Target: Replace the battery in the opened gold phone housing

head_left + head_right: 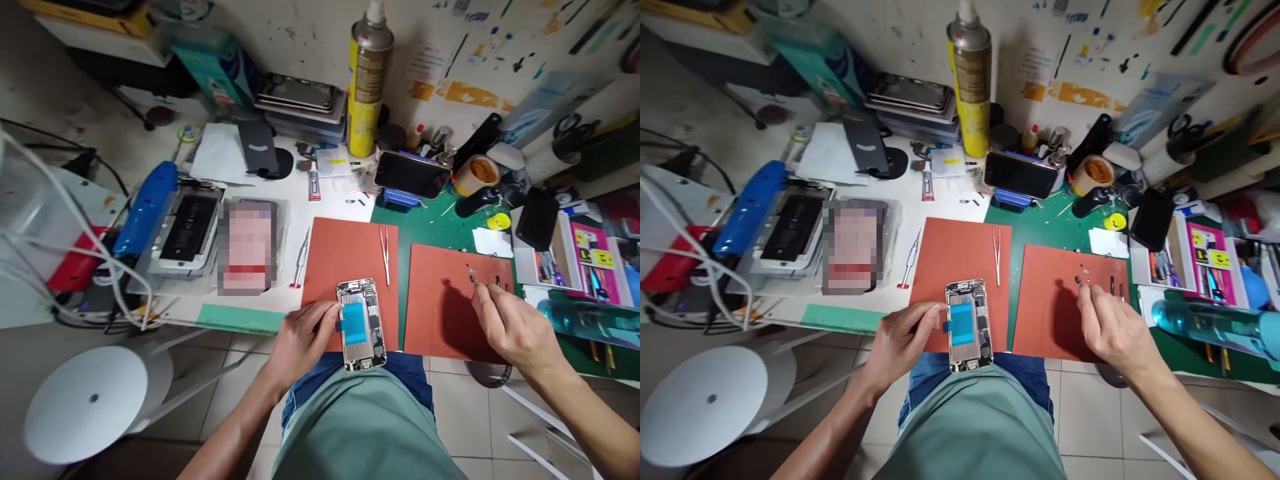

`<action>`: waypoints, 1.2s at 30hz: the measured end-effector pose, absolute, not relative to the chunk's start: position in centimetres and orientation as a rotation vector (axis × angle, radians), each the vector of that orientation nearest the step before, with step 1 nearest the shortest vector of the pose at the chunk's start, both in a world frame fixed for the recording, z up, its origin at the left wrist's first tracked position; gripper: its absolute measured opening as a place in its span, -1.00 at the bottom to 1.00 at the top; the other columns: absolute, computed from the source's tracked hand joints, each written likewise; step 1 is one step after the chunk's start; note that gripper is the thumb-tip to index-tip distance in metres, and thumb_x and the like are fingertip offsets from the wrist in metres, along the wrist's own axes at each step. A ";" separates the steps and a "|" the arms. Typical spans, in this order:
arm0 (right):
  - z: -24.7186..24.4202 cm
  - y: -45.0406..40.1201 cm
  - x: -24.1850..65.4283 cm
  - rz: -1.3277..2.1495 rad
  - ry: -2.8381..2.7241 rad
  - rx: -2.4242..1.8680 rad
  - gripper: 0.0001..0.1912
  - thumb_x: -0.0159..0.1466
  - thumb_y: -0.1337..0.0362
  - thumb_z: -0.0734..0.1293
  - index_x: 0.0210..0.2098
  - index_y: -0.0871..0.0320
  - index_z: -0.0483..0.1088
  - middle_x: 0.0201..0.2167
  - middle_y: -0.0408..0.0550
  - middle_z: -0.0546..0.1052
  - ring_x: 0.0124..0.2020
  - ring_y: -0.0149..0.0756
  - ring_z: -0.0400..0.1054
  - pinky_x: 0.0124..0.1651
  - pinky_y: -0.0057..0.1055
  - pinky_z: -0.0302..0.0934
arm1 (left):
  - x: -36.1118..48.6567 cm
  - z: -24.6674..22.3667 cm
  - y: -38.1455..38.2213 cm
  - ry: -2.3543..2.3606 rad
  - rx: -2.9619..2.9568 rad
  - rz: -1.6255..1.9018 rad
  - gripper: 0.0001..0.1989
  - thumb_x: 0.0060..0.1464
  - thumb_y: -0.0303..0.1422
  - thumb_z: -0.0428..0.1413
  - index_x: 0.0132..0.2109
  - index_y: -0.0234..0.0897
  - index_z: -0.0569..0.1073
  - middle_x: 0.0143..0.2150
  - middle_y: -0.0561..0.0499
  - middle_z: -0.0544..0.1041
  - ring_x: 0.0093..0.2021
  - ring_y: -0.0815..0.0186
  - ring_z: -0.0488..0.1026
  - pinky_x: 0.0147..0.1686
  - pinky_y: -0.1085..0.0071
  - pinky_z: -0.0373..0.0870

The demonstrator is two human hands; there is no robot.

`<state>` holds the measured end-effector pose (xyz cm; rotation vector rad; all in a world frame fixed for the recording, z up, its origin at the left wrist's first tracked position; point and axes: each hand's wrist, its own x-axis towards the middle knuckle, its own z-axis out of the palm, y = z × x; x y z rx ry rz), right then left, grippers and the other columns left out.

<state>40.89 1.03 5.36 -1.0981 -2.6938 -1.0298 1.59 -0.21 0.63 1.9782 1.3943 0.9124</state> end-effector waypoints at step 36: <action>4.3 5.0 24.7 -0.606 -2.983 -0.557 -0.78 0.36 0.52 0.30 -0.15 0.43 0.60 -0.27 0.28 0.62 -0.42 -0.23 0.41 -0.44 -0.28 0.28 | 2.0 -0.4 0.6 1.378 2.077 1.004 -0.82 0.47 -0.47 0.04 -0.01 -0.24 0.55 -0.22 -0.01 0.70 -0.27 0.30 0.67 -0.24 0.38 0.57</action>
